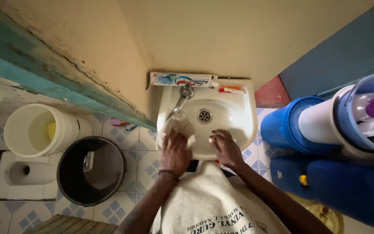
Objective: Cleaning a bathroom sink with a cloth and handling cleaning supplies.
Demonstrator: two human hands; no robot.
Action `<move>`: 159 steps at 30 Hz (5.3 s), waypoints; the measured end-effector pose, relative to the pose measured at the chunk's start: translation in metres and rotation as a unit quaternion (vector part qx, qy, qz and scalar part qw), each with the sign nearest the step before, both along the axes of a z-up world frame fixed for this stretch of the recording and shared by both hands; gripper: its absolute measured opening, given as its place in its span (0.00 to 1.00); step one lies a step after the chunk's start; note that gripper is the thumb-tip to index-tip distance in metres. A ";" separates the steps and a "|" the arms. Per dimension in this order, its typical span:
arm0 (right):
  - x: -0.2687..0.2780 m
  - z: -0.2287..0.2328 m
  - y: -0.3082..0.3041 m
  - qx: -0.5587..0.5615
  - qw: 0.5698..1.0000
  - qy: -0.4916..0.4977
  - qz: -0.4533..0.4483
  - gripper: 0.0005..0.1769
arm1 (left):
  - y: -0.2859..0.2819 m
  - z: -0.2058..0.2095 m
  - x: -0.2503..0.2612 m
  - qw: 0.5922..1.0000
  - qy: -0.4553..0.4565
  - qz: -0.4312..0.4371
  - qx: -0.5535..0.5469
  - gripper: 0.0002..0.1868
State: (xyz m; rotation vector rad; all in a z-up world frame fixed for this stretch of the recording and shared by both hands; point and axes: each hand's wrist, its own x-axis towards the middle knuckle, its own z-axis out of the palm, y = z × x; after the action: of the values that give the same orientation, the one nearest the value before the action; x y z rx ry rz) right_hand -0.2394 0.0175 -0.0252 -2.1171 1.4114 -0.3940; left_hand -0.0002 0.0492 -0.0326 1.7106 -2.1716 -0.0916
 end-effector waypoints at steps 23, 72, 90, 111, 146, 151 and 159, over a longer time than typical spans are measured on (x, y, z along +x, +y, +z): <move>-0.016 0.002 -0.010 0.031 0.944 -0.242 -0.221 0.27 | -0.076 -0.029 -0.061 0.917 -0.203 -0.141 0.314 0.43; -0.013 0.026 -0.013 0.073 0.920 -0.307 -0.234 0.27 | -0.081 -0.053 -0.120 0.915 -0.067 -0.084 0.389 0.38; -0.004 -0.009 -0.009 -0.069 0.976 -0.170 -0.114 0.21 | -0.053 0.017 -0.097 0.913 -0.137 -0.033 0.383 0.35; 0.044 0.035 -0.040 0.084 0.958 0.133 0.239 0.33 | -0.061 -0.066 0.007 0.993 -0.040 -0.115 0.004 0.24; -0.012 -0.002 -0.035 0.011 0.926 0.355 0.125 0.36 | -0.053 -0.011 0.014 0.978 -0.134 -0.144 0.073 0.38; 0.047 -0.041 -0.053 0.041 0.960 0.276 0.002 0.37 | -0.051 0.038 0.019 0.969 -0.137 -0.165 0.124 0.40; 0.099 0.097 -0.037 0.082 0.990 0.050 0.108 0.22 | -0.050 0.045 0.021 0.983 -0.005 -0.169 0.072 0.46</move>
State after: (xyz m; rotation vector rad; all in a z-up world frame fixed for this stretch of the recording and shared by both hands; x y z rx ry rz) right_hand -0.1403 -0.0190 0.0715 -2.1491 1.2076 -0.0844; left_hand 0.0209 -0.0009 0.0122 1.3959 -2.4966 -0.3364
